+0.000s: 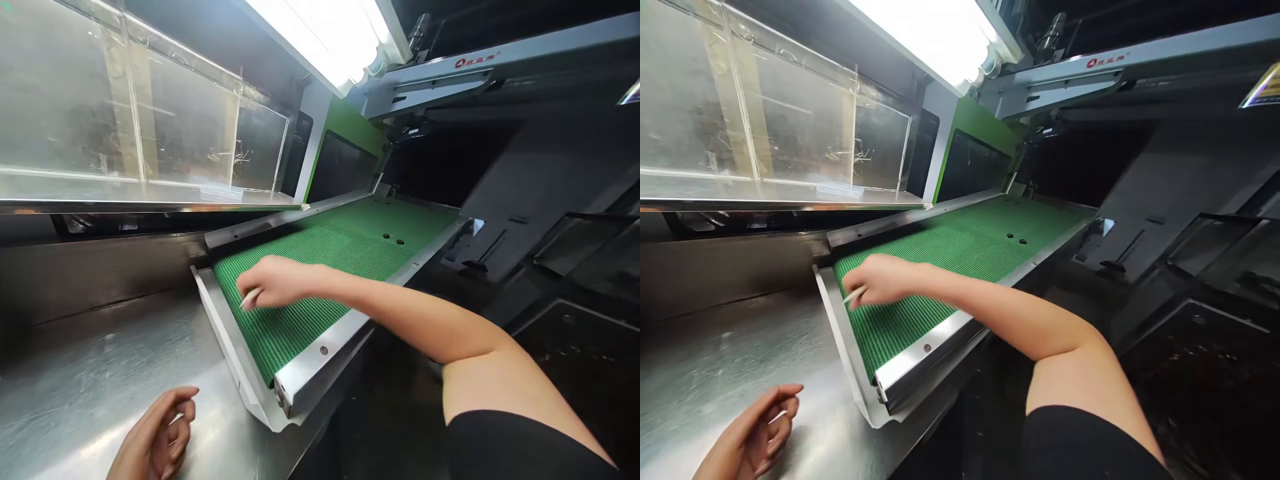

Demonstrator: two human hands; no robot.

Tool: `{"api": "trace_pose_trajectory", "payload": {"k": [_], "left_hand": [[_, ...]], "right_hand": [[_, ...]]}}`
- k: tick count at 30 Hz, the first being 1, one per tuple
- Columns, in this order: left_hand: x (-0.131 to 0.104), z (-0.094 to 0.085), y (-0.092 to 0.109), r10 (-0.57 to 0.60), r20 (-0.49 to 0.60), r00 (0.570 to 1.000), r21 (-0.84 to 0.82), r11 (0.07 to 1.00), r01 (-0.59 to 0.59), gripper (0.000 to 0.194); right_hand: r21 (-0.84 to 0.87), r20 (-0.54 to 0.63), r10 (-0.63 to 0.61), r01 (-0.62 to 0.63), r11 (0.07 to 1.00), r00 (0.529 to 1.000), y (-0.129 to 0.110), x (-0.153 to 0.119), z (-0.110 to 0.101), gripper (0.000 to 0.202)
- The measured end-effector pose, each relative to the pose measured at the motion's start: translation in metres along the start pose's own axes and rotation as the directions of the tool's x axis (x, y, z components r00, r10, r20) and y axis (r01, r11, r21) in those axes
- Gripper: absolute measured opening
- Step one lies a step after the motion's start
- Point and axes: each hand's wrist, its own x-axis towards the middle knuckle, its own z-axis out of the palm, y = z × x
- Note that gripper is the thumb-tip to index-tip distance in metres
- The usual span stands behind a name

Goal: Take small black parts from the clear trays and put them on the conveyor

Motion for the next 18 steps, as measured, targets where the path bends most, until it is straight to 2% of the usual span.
{"api": "trace_pose_trajectory", "payload": {"k": [1, 2, 4, 5, 7, 8, 9, 11, 13, 14, 15, 16, 17, 18], "left_hand": [[-0.005, 0.012, 0.011, -0.079, 0.062, 0.995, -0.118, 0.989, 0.086, 0.072], [-0.01, 0.025, 0.02, -0.136, 0.133, 0.982, -0.198, 0.967, 0.16, 0.073], [-0.02, 0.046, 0.032, -0.187, 0.231, 0.955, -0.277, 0.928, 0.249, 0.07], [-0.024, 0.054, 0.035, -0.185, 0.244, 0.952, -0.305, 0.917, 0.257, 0.068], [-0.029, 0.065, 0.035, -0.172, 0.219, 0.96, -0.365, 0.898, 0.244, 0.066], [-0.029, 0.068, 0.033, -0.175, 0.195, 0.965, -0.393, 0.887, 0.241, 0.067], [-0.027, 0.068, 0.03, -0.189, 0.179, 0.966, -0.412, 0.877, 0.248, 0.067], [-0.022, 0.059, 0.023, -0.24, 0.172, 0.955, -0.401, 0.869, 0.29, 0.068], [-0.015, 0.04, 0.013, -0.265, 0.165, 0.95, -0.337, 0.89, 0.306, 0.067], [-0.012, 0.026, 0.008, -0.27, 0.16, 0.95, -0.291, 0.906, 0.307, 0.067], [-0.01, 0.011, 0.003, -0.265, 0.146, 0.953, -0.243, 0.924, 0.294, 0.067], [-0.009, -0.005, -0.003, -0.249, 0.116, 0.961, -0.188, 0.945, 0.268, 0.067], [-0.009, -0.02, -0.008, -0.22, 0.071, 0.973, -0.124, 0.966, 0.227, 0.067], [-0.01, -0.034, -0.013, -0.177, 0.012, 0.984, -0.048, 0.983, 0.177, 0.067]], "right_hand": [[0.034, 0.05, -0.133, 0.132, 0.991, 0.99, -0.028, 0.005, 0.01, 0.016], [0.053, 0.103, -0.302, 0.298, 0.953, 0.948, -0.051, 0.009, 0.019, 0.013], [0.102, 0.189, -0.467, 0.456, 0.884, 0.864, -0.083, 0.017, 0.034, 0.009], [0.122, 0.223, -0.514, 0.5, 0.858, 0.828, -0.092, 0.019, 0.04, 0.016], [0.141, 0.258, -0.549, 0.532, 0.835, 0.795, -0.1, 0.021, 0.046, 0.028], [0.137, 0.255, -0.56, 0.544, 0.828, 0.788, -0.099, 0.02, 0.046, 0.028], [0.119, 0.23, -0.563, 0.551, 0.826, 0.794, -0.096, 0.016, 0.044, 0.025], [0.057, 0.104, -0.533, 0.53, 0.846, 0.839, -0.082, 0.003, 0.034, 0.018], [0.013, -0.088, -0.438, 0.441, 0.898, 0.895, -0.055, -0.019, 0.016, 0.013], [0.02, -0.177, -0.344, 0.353, 0.935, 0.922, -0.037, -0.032, 0.005, 0.015], [0.035, -0.229, -0.225, 0.239, 0.97, 0.947, -0.014, -0.047, -0.007, 0.017], [0.035, -0.271, -0.033, 0.044, 0.998, 0.962, 0.012, -0.063, -0.018, 0.018], [0.012, -0.306, 0.221, -0.229, 0.973, 0.926, 0.041, -0.08, -0.028, 0.016], [0.001, -0.345, 0.381, -0.405, 0.914, 0.858, 0.071, -0.097, -0.037, 0.013]]}}
